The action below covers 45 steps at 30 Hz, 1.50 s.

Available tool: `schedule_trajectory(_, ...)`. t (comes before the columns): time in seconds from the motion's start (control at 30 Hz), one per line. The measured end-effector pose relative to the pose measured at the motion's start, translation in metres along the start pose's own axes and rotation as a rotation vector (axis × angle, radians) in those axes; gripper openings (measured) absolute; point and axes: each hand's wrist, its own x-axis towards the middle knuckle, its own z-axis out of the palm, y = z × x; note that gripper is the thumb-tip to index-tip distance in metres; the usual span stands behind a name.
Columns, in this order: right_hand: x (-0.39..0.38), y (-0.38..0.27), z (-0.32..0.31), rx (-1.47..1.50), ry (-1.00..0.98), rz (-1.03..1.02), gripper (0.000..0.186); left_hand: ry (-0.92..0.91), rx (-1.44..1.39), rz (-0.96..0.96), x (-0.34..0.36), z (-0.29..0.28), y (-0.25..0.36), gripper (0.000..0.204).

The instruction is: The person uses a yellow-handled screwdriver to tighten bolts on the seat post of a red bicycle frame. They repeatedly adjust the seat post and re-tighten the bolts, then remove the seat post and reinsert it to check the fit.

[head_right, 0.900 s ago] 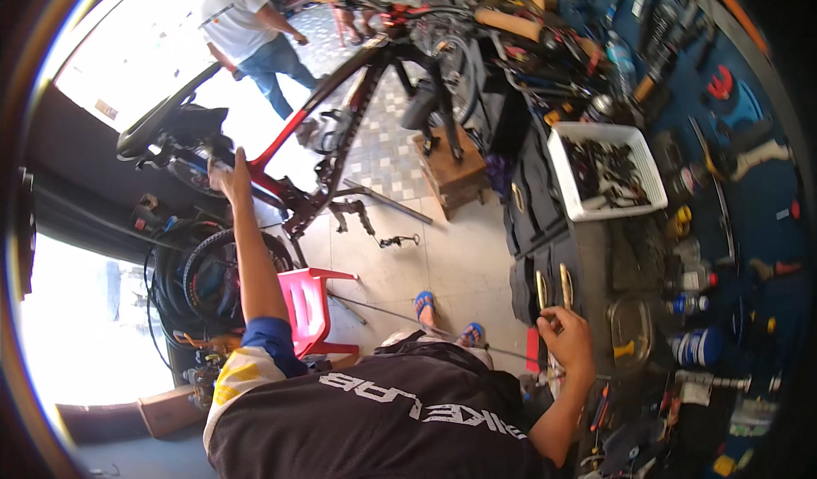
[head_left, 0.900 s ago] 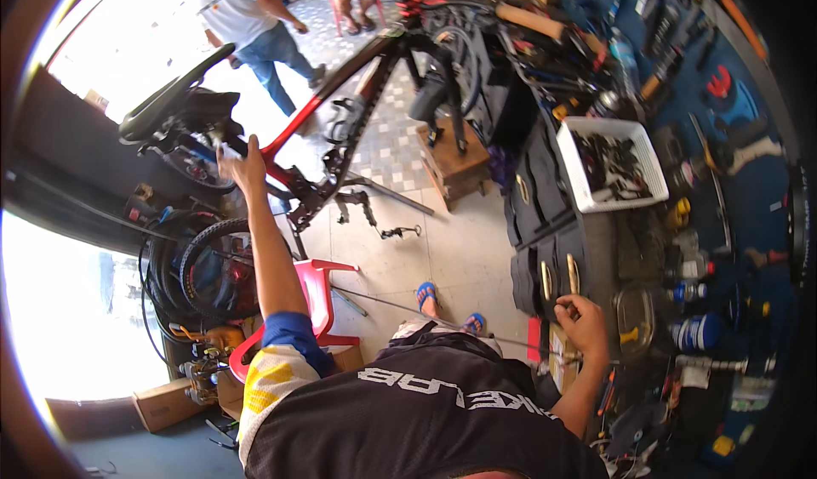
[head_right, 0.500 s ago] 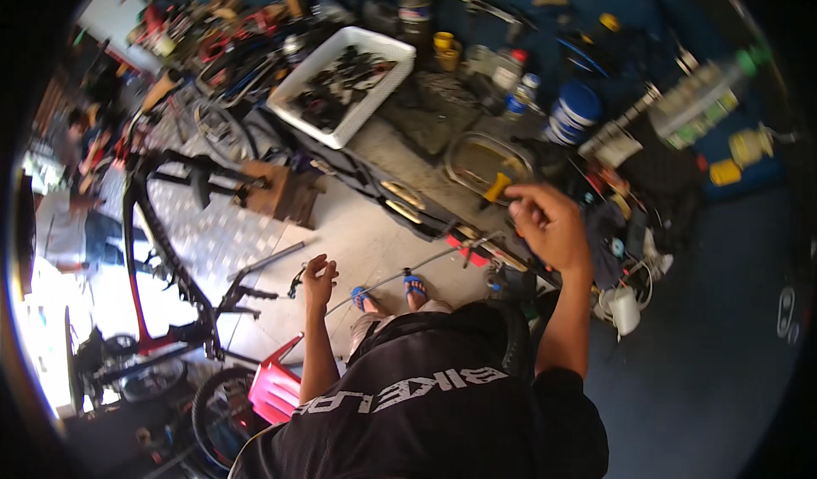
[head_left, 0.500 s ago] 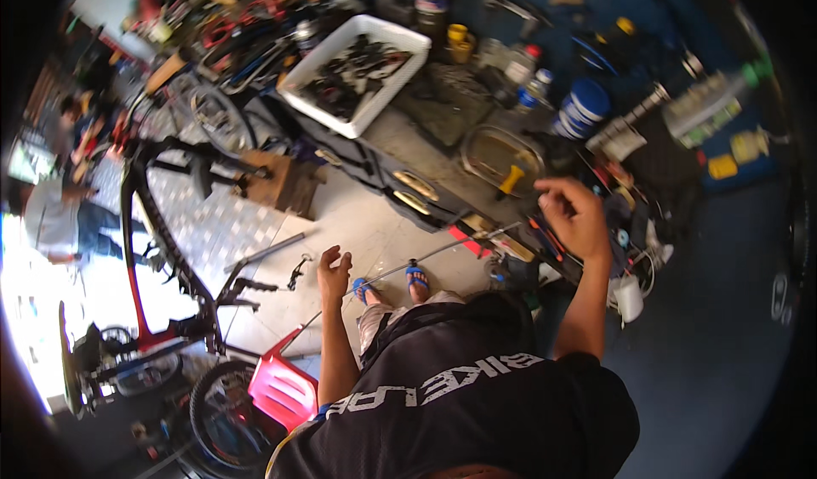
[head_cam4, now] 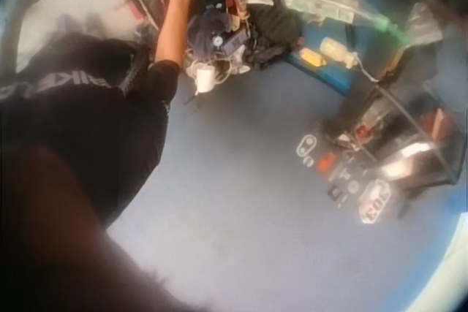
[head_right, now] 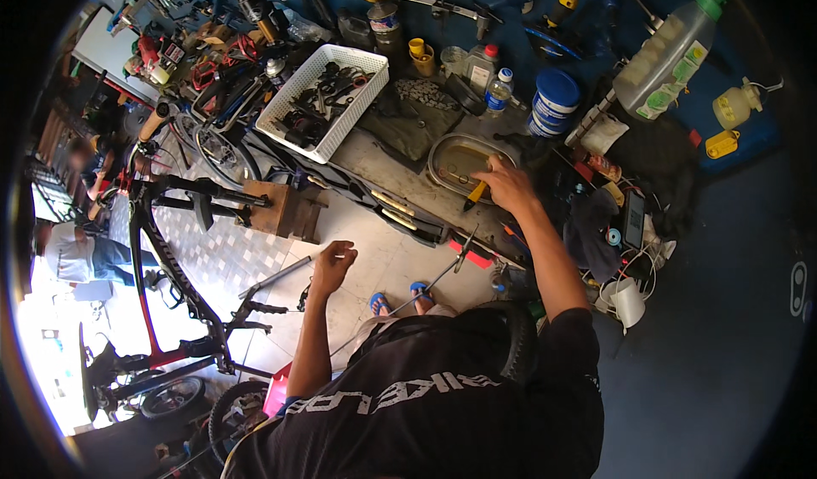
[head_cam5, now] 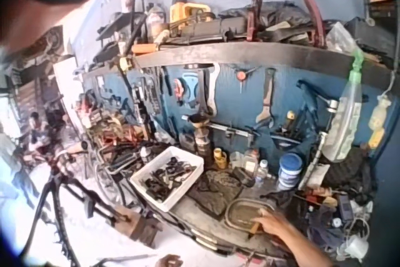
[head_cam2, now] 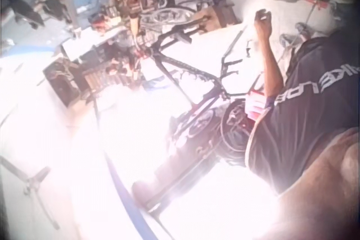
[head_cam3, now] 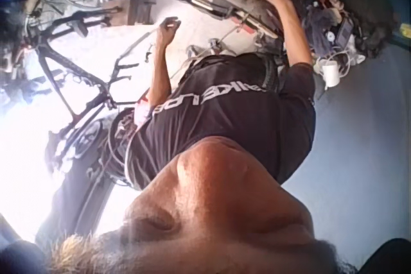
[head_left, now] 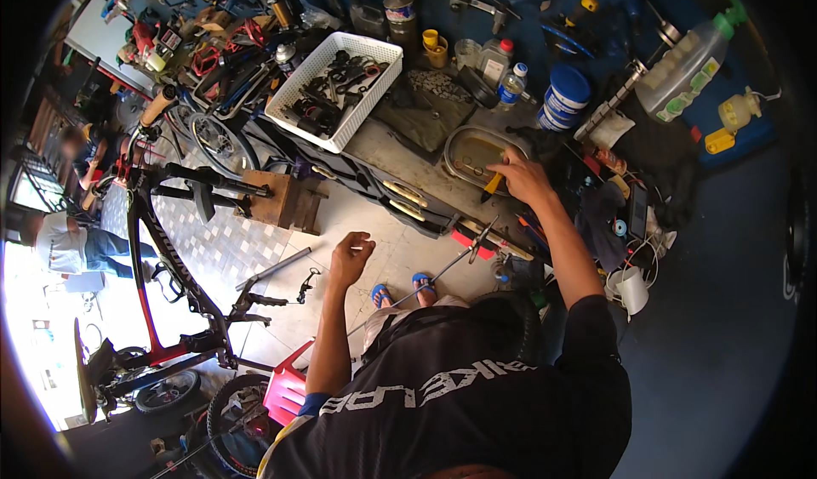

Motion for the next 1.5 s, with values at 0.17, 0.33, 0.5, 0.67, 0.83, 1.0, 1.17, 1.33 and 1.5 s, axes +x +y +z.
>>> schedule_trajectory(0.17,0.029,0.008,-0.003,0.111,0.042,-0.114,0.029,0.090,-0.018,-0.062,-0.036,-0.009,-0.048,0.036)
schedule_trajectory(0.33,0.053,0.023,-0.002,0.556,0.304,0.008,0.021,0.155,-0.117,-0.243,-0.069,-0.019,-0.072,0.032)
schedule_trajectory(0.5,0.071,0.007,0.030,0.898,0.264,0.242,0.023,0.223,-0.128,-0.262,-0.091,-0.026,-0.091,0.029)
schedule_trajectory(0.67,0.071,0.012,0.039,0.663,0.395,0.152,0.025,0.271,-0.159,-0.270,-0.096,-0.029,-0.088,0.030)
schedule_trajectory(0.83,0.072,0.001,0.032,0.755,0.409,0.133,0.020,0.311,-0.129,-0.319,-0.110,-0.033,-0.097,0.030)
schedule_trajectory(1.0,0.074,0.007,0.030,0.495,0.355,0.030,0.029,0.307,-0.131,-0.316,-0.119,-0.034,-0.105,0.031)
schedule_trajectory(1.17,0.088,0.004,0.011,0.774,0.292,0.429,0.044,0.358,-0.139,-0.343,-0.132,-0.033,-0.113,0.030)
schedule_trajectory(1.33,0.087,0.022,0.027,0.958,0.192,0.584,0.043,0.348,-0.160,-0.349,-0.133,-0.033,-0.112,0.031)
schedule_trajectory(1.5,0.081,0.022,0.036,1.143,0.246,0.668,0.048,0.362,-0.179,-0.369,-0.138,-0.037,-0.114,0.031)
